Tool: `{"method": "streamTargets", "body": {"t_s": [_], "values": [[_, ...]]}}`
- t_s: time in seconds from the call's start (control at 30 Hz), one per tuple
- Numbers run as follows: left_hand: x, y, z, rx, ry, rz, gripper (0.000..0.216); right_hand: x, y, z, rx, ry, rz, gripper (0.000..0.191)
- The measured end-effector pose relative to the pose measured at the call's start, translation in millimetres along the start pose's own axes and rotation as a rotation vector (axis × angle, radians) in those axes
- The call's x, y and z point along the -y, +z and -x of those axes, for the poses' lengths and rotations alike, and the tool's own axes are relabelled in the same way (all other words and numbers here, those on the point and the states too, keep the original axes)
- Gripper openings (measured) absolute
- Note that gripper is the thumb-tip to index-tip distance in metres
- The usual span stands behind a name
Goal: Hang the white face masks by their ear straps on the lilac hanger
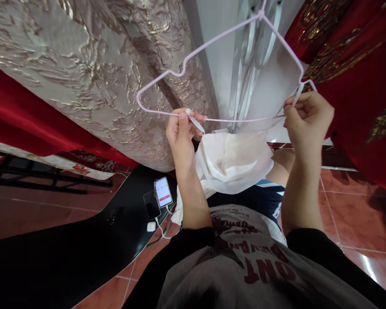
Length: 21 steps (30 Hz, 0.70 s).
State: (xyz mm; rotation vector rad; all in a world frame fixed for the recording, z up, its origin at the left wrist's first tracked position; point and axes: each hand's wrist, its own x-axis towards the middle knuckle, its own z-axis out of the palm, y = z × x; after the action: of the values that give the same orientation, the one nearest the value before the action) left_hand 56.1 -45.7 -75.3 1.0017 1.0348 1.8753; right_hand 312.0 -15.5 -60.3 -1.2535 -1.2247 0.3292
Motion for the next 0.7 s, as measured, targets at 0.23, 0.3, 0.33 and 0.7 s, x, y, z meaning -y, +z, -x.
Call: {"method": "streamTargets", "body": {"t_s": [0.23, 0.3, 0.33, 0.7], "values": [[4, -3, -5, 0.062, 0.063, 0.086, 0.034, 16, -10, -1, 0.104, 0.011, -0.129, 0.02], [5, -3, -6, 0.084, 0.089, 0.127, 0.029, 26, -12, -3, 0.109, -0.084, -0.234, 0.025], [5, -3, -6, 0.087, 0.091, 0.136, 0.028, 31, -11, -4, 0.084, -0.136, -0.275, 0.029], [5, -5, -9, 0.076, 0.03, 0.112, 0.027, -5, -22, -31, -0.351, -0.384, -0.573, 0.016]]}}
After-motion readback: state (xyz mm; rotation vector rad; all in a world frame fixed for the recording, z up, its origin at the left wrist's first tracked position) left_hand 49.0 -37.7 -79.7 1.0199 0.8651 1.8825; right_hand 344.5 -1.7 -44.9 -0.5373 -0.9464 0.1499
